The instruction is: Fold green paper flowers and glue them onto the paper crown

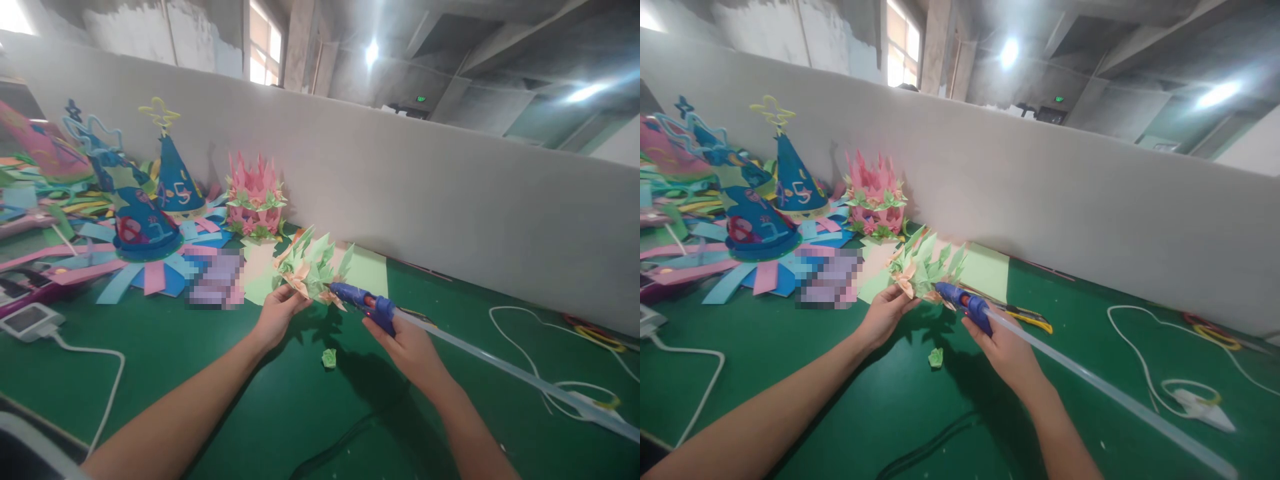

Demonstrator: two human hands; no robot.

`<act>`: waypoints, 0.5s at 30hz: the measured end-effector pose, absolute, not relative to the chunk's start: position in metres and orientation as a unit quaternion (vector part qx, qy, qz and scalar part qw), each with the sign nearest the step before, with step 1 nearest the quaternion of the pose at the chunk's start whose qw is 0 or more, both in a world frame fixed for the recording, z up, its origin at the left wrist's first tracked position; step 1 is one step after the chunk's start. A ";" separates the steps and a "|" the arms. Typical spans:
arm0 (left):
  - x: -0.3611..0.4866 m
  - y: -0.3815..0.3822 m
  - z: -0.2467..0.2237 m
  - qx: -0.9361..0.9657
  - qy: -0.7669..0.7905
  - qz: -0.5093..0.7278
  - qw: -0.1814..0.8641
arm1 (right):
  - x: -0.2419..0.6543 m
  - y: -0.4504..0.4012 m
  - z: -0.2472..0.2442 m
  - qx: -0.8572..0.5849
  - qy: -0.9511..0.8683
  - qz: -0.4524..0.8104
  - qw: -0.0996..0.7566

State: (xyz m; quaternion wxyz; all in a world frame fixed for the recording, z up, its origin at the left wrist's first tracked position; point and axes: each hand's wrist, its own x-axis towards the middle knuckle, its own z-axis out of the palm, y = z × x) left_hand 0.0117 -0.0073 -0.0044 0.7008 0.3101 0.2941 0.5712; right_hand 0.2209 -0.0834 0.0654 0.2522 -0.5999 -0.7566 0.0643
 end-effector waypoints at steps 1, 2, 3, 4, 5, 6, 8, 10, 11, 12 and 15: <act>0.012 -0.007 -0.004 0.302 0.293 0.574 0.702 | 0.222 -0.084 0.065 -0.603 -0.753 0.074 0.253; 0.012 -0.007 -0.003 0.296 0.290 0.578 0.703 | 0.224 -0.084 0.065 -0.607 -0.749 0.084 0.254; 0.012 -0.007 -0.003 0.290 0.287 0.582 0.703 | 0.226 -0.085 0.064 -0.611 -0.742 0.091 0.259; 0.012 -0.006 -0.003 0.286 0.285 0.585 0.703 | 0.228 -0.086 0.063 -0.617 -0.734 0.097 0.268; 0.011 -0.005 -0.003 0.284 0.283 0.588 0.703 | 0.231 -0.087 0.062 -0.623 -0.724 0.104 0.280; 0.011 -0.005 -0.003 0.283 0.282 0.590 0.702 | 0.234 -0.088 0.059 -0.630 -0.709 0.113 0.295; 0.011 -0.004 -0.004 0.280 0.280 0.594 0.700 | 0.244 -0.090 0.052 -0.647 -0.668 0.156 0.332; 0.010 -0.004 -0.005 0.277 0.280 0.599 0.698 | 0.257 -0.091 0.043 -0.650 -0.613 0.224 0.389; 0.010 -0.003 -0.005 0.275 0.280 0.601 0.697 | 0.266 -0.091 0.038 -0.645 -0.580 0.256 0.427; 0.010 -0.003 -0.006 0.274 0.279 0.602 0.696 | 0.275 -0.092 0.033 -0.643 -0.536 0.264 0.479; 0.010 -0.003 -0.006 0.273 0.278 0.605 0.694 | 0.309 -0.093 0.020 -0.707 -0.425 0.170 0.539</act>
